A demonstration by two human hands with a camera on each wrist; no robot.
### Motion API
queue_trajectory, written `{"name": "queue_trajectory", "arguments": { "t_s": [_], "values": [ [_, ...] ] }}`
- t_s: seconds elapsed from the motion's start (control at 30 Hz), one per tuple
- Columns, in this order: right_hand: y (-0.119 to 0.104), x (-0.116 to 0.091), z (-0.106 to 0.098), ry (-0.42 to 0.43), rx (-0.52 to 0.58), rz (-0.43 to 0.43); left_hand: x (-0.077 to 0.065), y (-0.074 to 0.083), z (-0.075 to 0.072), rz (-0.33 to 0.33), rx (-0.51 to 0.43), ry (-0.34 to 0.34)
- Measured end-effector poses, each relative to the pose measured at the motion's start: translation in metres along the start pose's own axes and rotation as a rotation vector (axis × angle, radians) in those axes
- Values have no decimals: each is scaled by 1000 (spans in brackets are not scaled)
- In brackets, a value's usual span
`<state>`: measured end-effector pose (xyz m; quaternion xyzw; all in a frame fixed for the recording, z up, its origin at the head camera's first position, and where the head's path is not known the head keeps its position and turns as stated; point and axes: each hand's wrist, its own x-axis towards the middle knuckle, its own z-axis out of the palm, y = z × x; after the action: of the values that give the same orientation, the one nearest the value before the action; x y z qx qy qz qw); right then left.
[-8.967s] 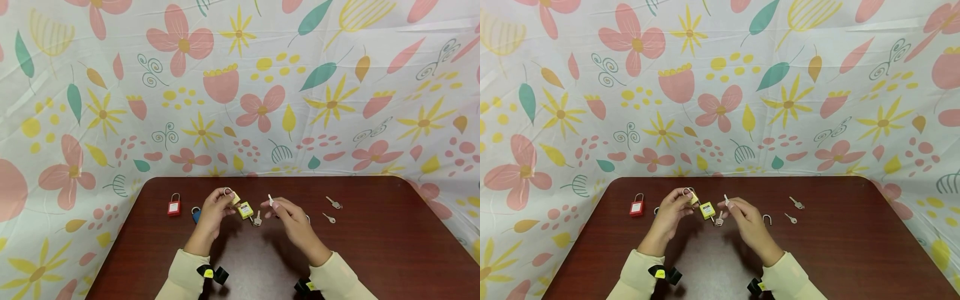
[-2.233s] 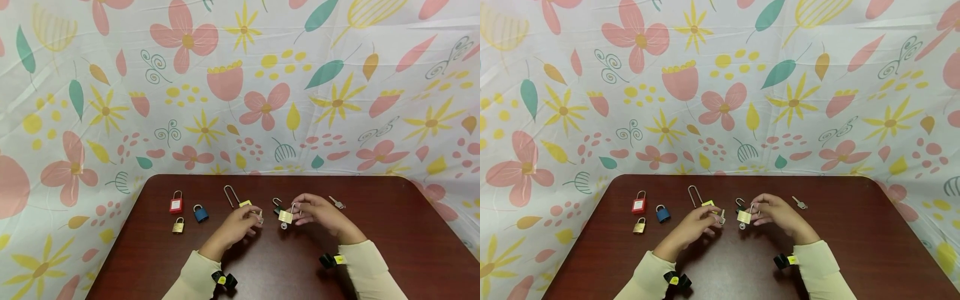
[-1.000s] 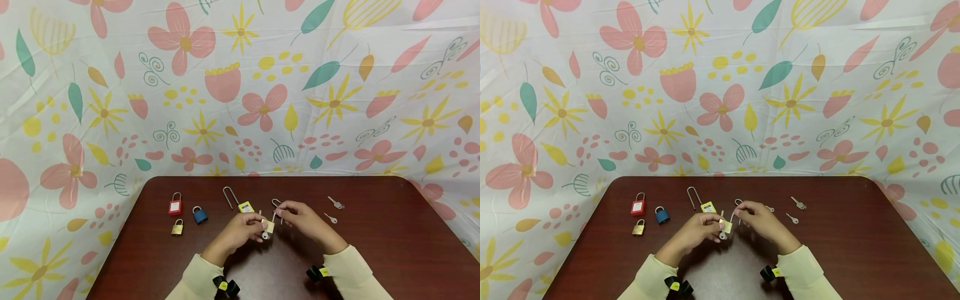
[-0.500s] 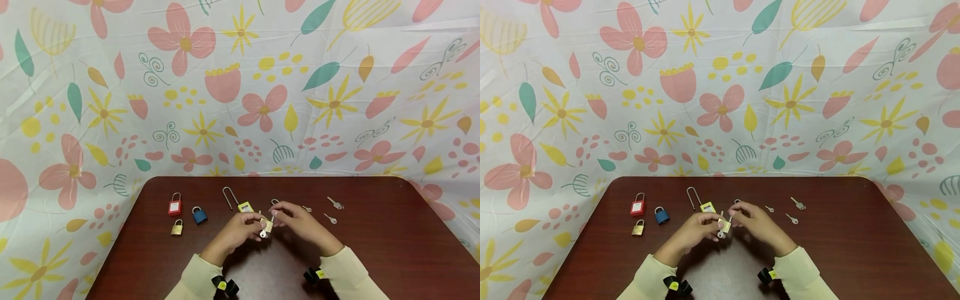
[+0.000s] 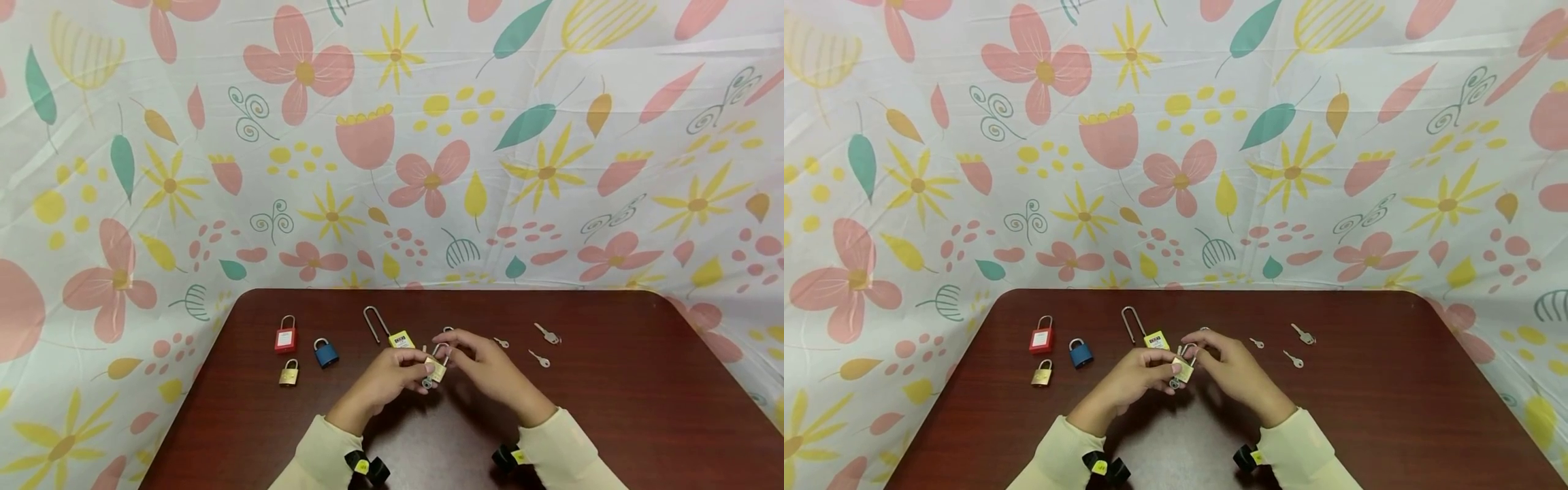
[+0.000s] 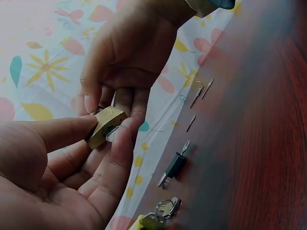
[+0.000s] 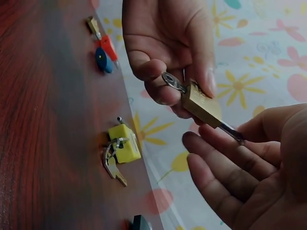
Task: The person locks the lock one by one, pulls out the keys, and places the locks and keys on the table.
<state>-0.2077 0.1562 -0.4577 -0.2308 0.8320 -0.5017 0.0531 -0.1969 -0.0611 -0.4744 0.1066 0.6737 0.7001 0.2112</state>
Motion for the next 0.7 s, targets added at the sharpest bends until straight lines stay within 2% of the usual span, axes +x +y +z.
{"name": "queue_trajectory", "arguments": {
  "t_s": [0.13, 0.5, 0.7],
  "values": [
    [-1, -1, 2, 42, -24, -21, -1, 1, 0, 1, -12, 2],
    [-4, -1, 6, 129, -2, -108, 0, 2, 5, 37, -58, 6],
    [-4, 0, 11, 156, 16, -122, -2, 5, 4, 72, -2, 49]
  ]
}}
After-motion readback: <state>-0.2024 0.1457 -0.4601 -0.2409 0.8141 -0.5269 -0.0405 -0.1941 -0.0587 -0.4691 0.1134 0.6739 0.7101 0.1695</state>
